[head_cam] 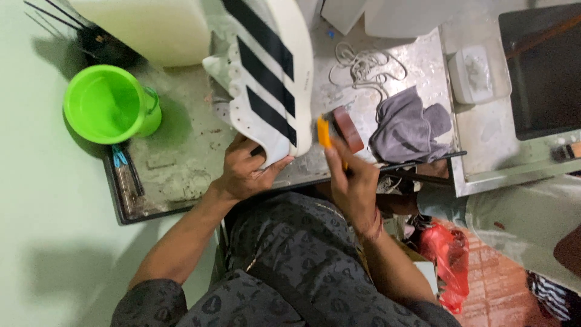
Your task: The person scrubs a white sneaker with black stripes using a yellow brush, focusing on the sole and sides. They then wipe the shoe with a gray cloth.
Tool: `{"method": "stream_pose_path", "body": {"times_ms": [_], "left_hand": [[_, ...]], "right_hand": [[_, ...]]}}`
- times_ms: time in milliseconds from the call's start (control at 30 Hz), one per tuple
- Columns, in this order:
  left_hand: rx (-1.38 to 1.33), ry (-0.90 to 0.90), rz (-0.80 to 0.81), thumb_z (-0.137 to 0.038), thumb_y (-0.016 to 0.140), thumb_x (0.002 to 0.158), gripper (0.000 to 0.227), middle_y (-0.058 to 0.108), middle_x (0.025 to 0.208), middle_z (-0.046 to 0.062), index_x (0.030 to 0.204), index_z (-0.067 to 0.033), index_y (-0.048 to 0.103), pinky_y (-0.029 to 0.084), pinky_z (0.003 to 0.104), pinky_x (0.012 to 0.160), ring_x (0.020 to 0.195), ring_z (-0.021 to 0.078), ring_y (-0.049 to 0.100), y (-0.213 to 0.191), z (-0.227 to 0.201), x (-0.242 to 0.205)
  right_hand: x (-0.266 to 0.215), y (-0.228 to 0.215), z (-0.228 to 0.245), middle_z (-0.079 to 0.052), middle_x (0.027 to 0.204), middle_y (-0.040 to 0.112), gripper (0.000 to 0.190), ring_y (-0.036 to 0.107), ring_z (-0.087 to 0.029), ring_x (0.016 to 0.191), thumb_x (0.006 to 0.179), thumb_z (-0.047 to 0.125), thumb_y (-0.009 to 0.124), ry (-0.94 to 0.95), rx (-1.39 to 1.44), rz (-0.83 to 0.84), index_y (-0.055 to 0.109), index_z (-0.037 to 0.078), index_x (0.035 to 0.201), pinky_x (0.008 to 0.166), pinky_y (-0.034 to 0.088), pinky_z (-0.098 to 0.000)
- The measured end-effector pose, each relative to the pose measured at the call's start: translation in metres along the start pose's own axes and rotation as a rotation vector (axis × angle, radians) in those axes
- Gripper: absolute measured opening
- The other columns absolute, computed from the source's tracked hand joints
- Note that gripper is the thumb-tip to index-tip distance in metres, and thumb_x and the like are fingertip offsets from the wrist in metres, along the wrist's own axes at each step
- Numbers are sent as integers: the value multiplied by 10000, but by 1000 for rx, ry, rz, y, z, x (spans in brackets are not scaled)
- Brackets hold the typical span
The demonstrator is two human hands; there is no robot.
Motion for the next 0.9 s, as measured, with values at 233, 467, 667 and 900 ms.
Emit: {"method": "stream_pose_path", "body": {"times_ms": [233, 467, 667, 900], "left_hand": [[11, 53, -8, -111, 939, 900, 356, 583, 716, 170, 691, 0, 673, 508, 338, 610, 564, 379, 577, -10, 3, 17], [-2, 42, -14, -80, 944, 884, 294, 654, 756, 196, 718, 19, 722, 547, 349, 616, 595, 395, 606, 2, 8, 0], [-31, 36, -23, -51, 938, 879, 272, 628, 758, 185, 719, 10, 726, 533, 359, 621, 602, 389, 599, -8, 5, 14], [-49, 58, -30, -60, 912, 910, 252, 626, 780, 183, 741, 14, 741, 524, 395, 616, 605, 394, 587, -15, 3, 17]], "right_hand": [[-5, 2, 4, -213, 809, 814, 247, 740, -227, 655, 1088, 218, 756, -11, 100, 20, 874, 89, 1262, 564, 539, -385], [17, 2, 15, -280, 963, 813, 244, 763, -260, 810, 1101, 125, 737, -79, 97, -33, 833, 41, 1309, 651, 589, -445], [4, 5, 10, -215, 822, 820, 239, 761, -244, 667, 1072, 171, 777, -36, 84, 0, 869, 89, 1277, 568, 559, -389], [5, 11, 20, -244, 939, 840, 232, 838, -349, 830, 1067, 194, 787, -42, 81, -9, 873, 88, 1255, 638, 613, -436]]}}
Point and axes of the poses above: each hand's wrist, its own x-axis towards the middle knuckle, its own y-axis out of the palm, z = x × y, the point moved 2 cm from there along x, towards the middle knuckle
